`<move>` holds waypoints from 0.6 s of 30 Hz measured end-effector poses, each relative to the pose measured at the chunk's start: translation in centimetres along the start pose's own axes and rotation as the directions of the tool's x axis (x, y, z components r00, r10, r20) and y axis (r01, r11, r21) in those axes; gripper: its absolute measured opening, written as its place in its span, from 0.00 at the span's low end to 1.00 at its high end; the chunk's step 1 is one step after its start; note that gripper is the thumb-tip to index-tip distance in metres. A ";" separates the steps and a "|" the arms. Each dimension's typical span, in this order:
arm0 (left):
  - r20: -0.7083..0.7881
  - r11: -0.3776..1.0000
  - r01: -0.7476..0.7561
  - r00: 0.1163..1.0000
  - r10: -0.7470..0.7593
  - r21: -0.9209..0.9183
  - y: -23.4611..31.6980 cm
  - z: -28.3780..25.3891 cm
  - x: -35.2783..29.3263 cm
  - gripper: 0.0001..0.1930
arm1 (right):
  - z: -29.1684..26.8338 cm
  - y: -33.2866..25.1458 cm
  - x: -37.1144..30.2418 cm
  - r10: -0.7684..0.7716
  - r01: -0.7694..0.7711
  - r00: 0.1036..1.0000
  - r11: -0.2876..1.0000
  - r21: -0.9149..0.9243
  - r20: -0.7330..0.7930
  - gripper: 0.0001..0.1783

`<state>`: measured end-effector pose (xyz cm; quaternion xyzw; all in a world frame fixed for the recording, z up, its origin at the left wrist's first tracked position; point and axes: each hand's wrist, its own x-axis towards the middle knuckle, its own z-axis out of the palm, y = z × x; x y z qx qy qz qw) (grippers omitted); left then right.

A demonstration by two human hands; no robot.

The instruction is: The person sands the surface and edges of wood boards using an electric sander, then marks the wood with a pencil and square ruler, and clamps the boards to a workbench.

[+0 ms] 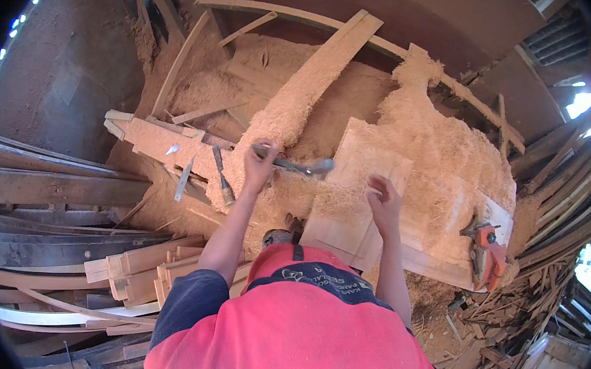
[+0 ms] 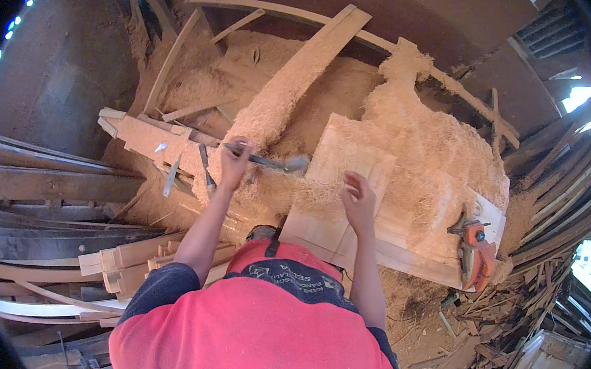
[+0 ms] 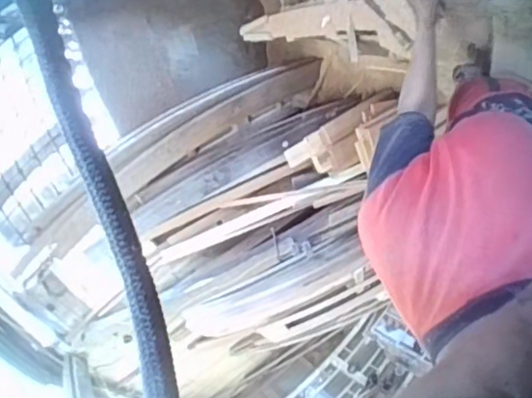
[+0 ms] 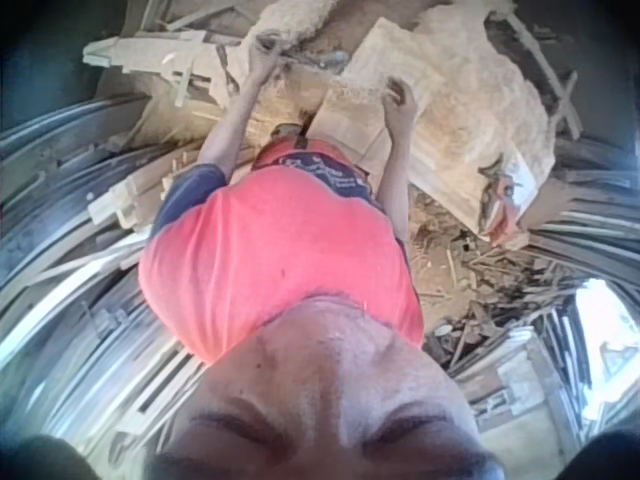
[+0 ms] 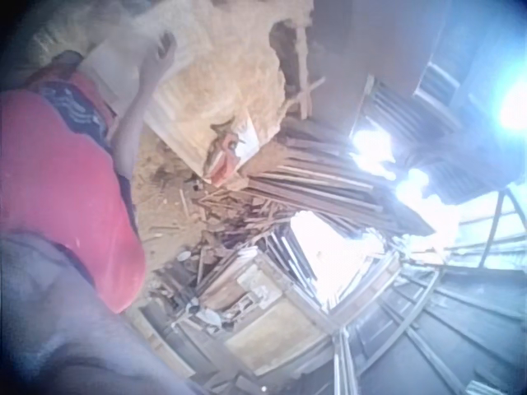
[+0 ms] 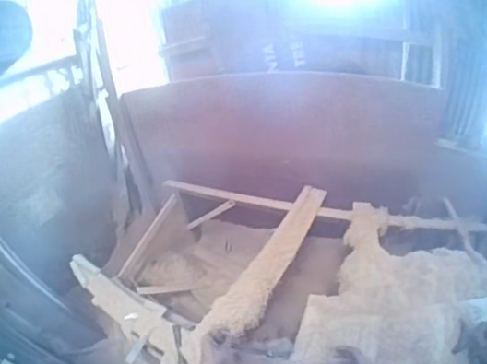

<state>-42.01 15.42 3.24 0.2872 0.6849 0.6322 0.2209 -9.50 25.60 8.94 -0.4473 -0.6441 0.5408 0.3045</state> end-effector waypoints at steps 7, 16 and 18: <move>-0.369 0.915 -0.064 0.925 -0.096 -0.398 -0.2 -9.2 3.4 0.09 | -5.5 9.3 -9.2 0.137 -0.203 0.942 0.959 -0.198 -0.305 0.15; -0.444 0.962 -0.082 0.895 -0.045 -0.261 -10.4 -11.3 -1.2 0.19 | -4.1 14.7 -14.8 0.425 -0.477 0.837 0.876 -0.077 -0.346 0.30; -0.439 0.892 0.221 0.808 -0.394 -0.393 -9.4 -11.1 -2.5 0.15 | -5.1 16.9 -16.3 0.458 -0.541 0.785 0.834 -0.103 -0.417 0.28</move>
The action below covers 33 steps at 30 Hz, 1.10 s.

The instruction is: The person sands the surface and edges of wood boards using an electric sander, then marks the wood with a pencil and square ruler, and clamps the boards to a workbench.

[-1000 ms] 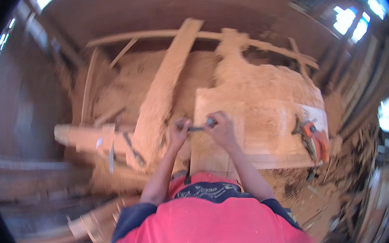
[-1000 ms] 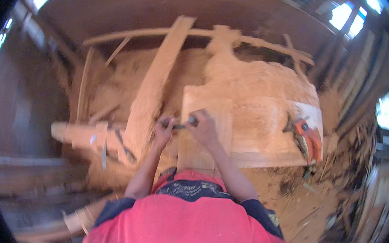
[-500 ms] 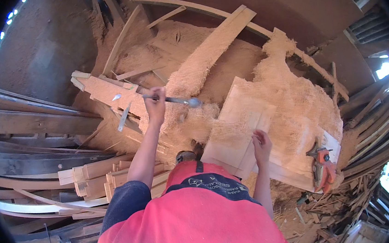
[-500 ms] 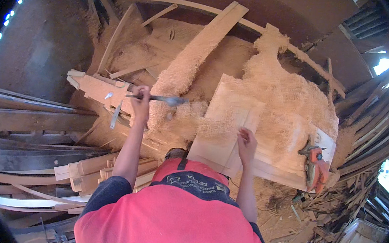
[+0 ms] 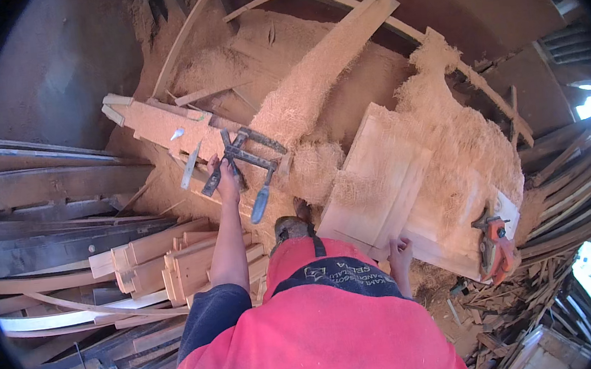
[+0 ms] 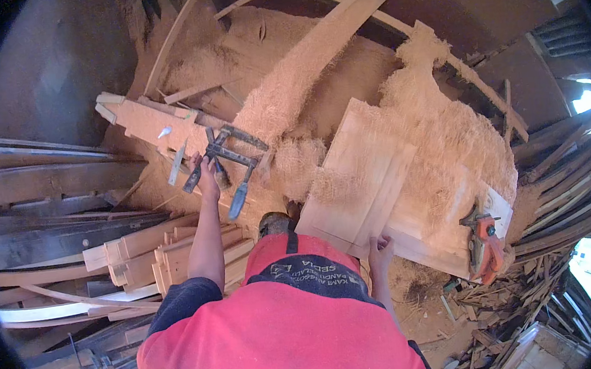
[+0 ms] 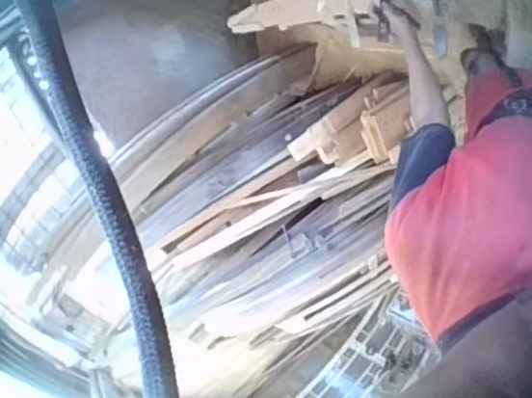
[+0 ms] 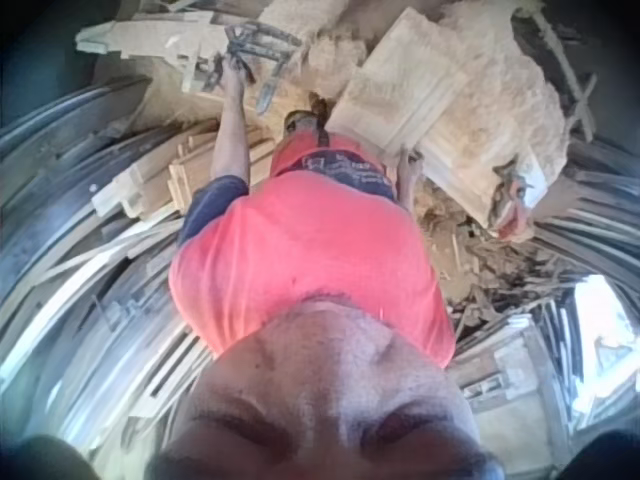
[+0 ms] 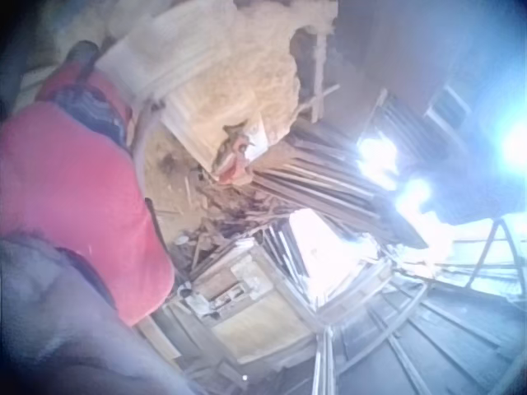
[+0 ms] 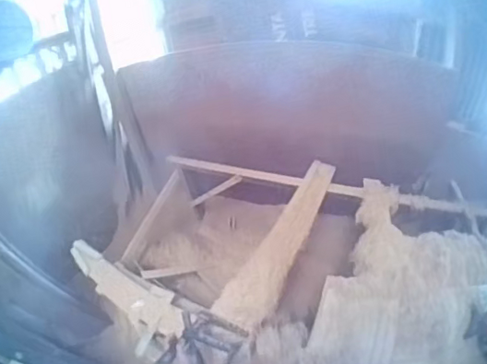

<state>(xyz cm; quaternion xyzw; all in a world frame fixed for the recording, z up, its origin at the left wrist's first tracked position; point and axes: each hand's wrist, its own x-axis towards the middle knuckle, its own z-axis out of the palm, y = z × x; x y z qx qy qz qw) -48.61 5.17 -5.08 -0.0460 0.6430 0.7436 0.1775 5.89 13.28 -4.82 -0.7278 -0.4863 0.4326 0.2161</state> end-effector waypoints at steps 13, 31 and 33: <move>0.069 0.791 0.515 0.849 -0.524 -0.332 -6.6 -8.8 4.5 0.19 | -0.5 -8.2 -1.2 0.170 -0.177 0.977 0.983 0.042 0.127 0.25; 0.495 0.854 0.198 0.743 -0.451 0.481 -6.7 1.1 -23.2 0.23 | -13.1 -24.1 -3.5 -0.744 0.618 0.662 0.470 -0.630 0.094 0.14; 0.524 0.867 0.167 0.738 -0.425 0.469 -6.8 1.4 -25.8 0.24 | -13.4 -22.5 -2.8 -0.785 0.671 0.612 0.453 -0.586 0.094 0.13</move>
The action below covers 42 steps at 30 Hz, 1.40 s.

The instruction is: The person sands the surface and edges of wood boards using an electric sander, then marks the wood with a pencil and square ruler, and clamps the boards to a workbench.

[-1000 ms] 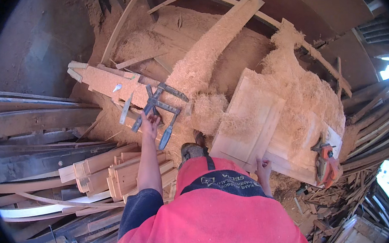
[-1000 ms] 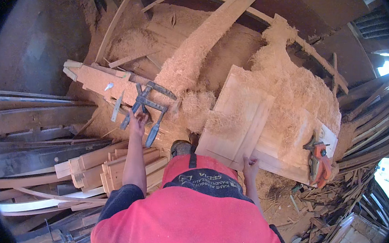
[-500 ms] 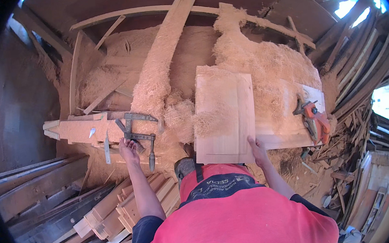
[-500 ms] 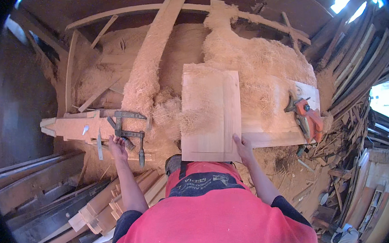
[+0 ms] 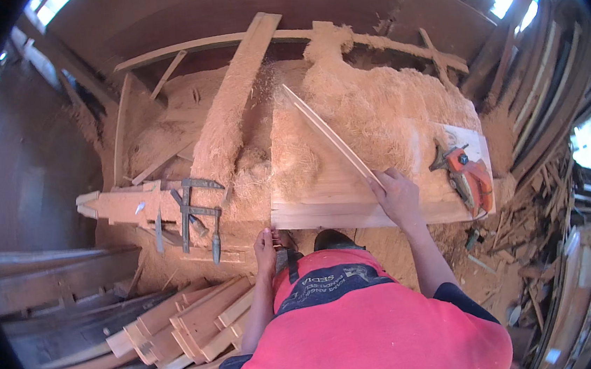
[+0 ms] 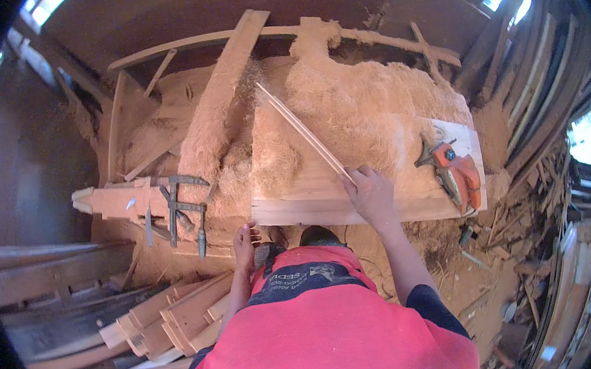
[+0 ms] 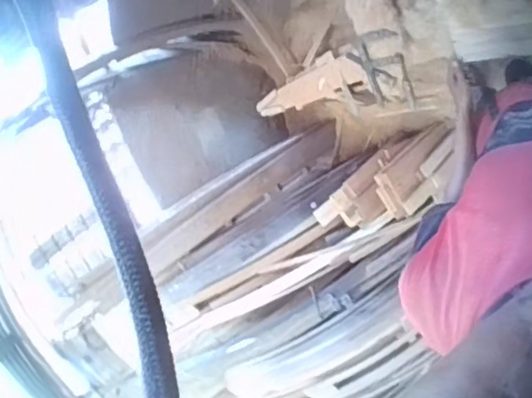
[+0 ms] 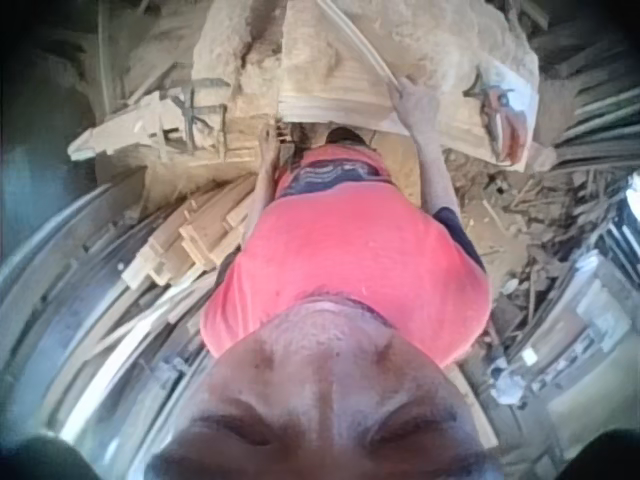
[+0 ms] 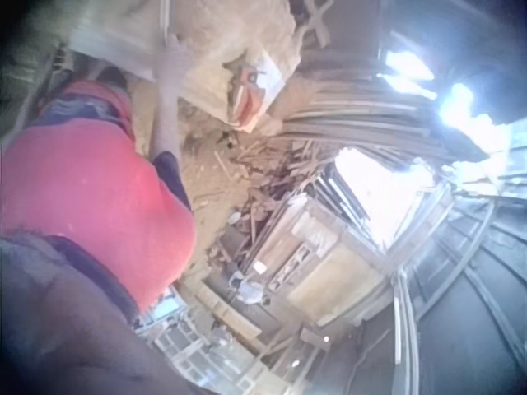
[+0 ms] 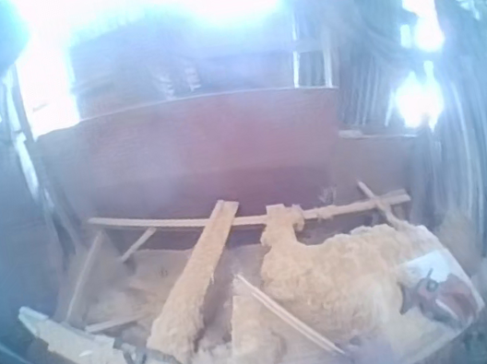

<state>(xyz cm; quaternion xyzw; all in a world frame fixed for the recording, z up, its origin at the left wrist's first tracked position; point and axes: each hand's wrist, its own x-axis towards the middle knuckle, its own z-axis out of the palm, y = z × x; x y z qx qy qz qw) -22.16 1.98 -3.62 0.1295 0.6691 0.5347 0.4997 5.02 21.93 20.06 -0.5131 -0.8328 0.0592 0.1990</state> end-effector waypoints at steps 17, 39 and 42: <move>-0.017 0.752 -0.121 0.989 0.145 -0.648 -6.9 11.6 -26.6 0.29 | -1.8 -0.8 -8.0 -0.274 -0.268 0.847 0.521 0.811 0.456 0.20; -0.420 0.100 -0.928 0.065 -0.905 -0.360 -52.2 15.0 -58.6 0.22 | 23.8 6.8 -28.0 -0.396 0.525 -0.042 0.773 0.357 0.917 0.13; -0.377 0.113 -0.902 0.058 -0.924 -0.417 -58.5 11.8 -62.8 0.22 | 23.1 9.3 -26.9 -0.338 0.467 0.152 0.853 0.233 0.929 0.11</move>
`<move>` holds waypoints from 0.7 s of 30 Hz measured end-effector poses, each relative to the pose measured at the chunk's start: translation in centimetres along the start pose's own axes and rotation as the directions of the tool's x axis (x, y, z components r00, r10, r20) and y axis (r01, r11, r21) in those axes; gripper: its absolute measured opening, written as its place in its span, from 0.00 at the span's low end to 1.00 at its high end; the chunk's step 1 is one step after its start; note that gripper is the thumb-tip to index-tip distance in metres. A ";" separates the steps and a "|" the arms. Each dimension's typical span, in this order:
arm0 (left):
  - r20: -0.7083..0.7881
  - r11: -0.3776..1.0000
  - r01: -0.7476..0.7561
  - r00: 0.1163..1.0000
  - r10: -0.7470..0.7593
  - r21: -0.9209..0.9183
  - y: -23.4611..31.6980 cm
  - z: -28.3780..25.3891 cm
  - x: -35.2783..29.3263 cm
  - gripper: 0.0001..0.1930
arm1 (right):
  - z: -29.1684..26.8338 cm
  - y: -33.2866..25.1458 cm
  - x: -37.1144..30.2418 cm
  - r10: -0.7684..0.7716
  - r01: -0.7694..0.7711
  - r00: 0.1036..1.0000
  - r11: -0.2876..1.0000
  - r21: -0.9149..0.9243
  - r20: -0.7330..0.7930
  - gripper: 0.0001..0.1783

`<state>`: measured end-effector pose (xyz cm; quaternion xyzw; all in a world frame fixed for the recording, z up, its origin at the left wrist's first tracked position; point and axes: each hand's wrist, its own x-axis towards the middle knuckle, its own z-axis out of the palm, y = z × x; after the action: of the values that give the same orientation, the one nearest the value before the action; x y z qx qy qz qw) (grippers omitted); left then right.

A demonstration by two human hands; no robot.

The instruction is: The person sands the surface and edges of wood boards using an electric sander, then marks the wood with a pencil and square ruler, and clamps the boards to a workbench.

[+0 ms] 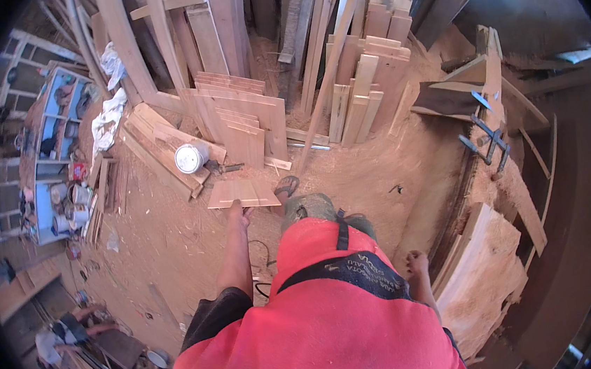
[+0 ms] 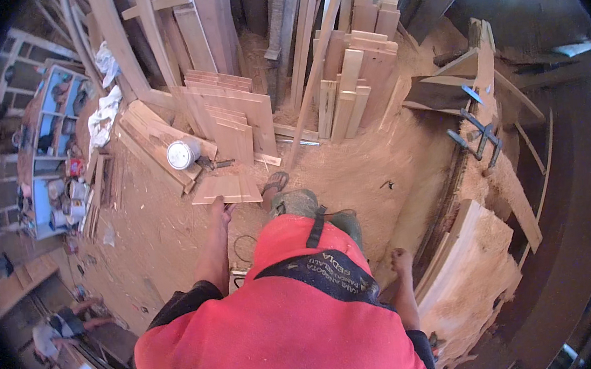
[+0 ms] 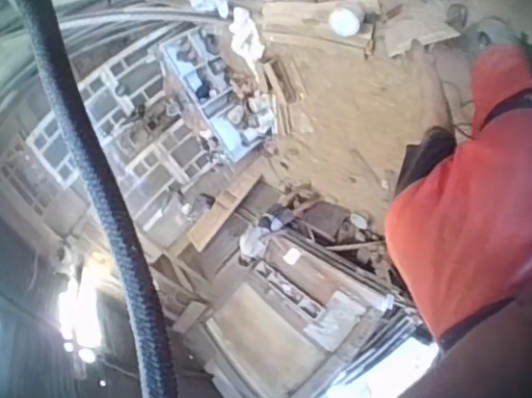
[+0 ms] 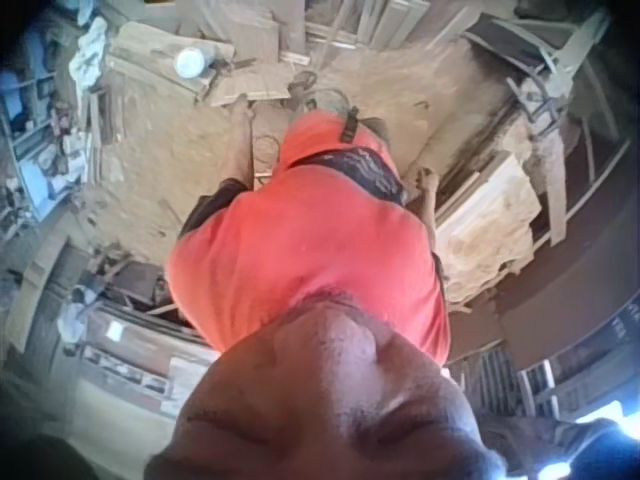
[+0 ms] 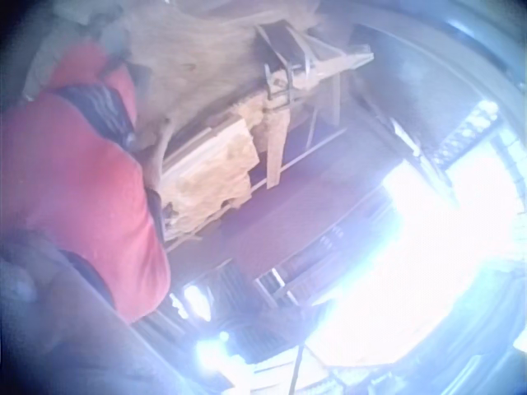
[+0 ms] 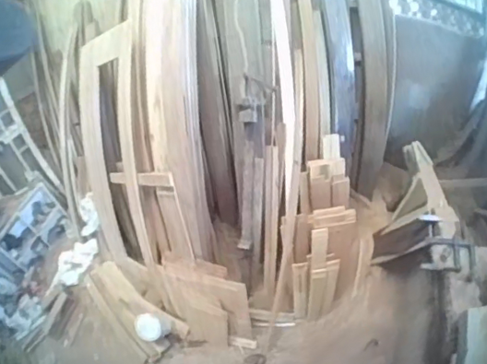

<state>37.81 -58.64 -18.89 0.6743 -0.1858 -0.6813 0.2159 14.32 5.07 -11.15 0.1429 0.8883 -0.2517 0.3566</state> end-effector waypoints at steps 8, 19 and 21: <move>0.026 0.952 0.098 0.994 -0.110 0.289 9.1 1.4 13.7 0.18 | 6.7 -9.1 -13.0 -0.214 0.209 0.966 0.977 -0.051 -0.144 0.10; 0.178 0.854 0.120 0.954 -0.240 0.506 14.6 11.1 30.1 0.18 | 12.5 -18.3 -22.9 0.031 -0.027 0.999 0.964 -0.264 0.012 0.16; 0.171 0.907 0.182 0.950 -0.261 0.379 15.4 12.0 32.0 0.18 | 12.3 -19.8 -22.5 0.050 -0.057 0.998 0.968 -0.244 -0.034 0.16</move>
<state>26.55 -89.40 -37.07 0.6403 -0.2512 -0.7258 -0.0115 28.50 -19.83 3.98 0.1250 0.9133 -0.1285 0.3658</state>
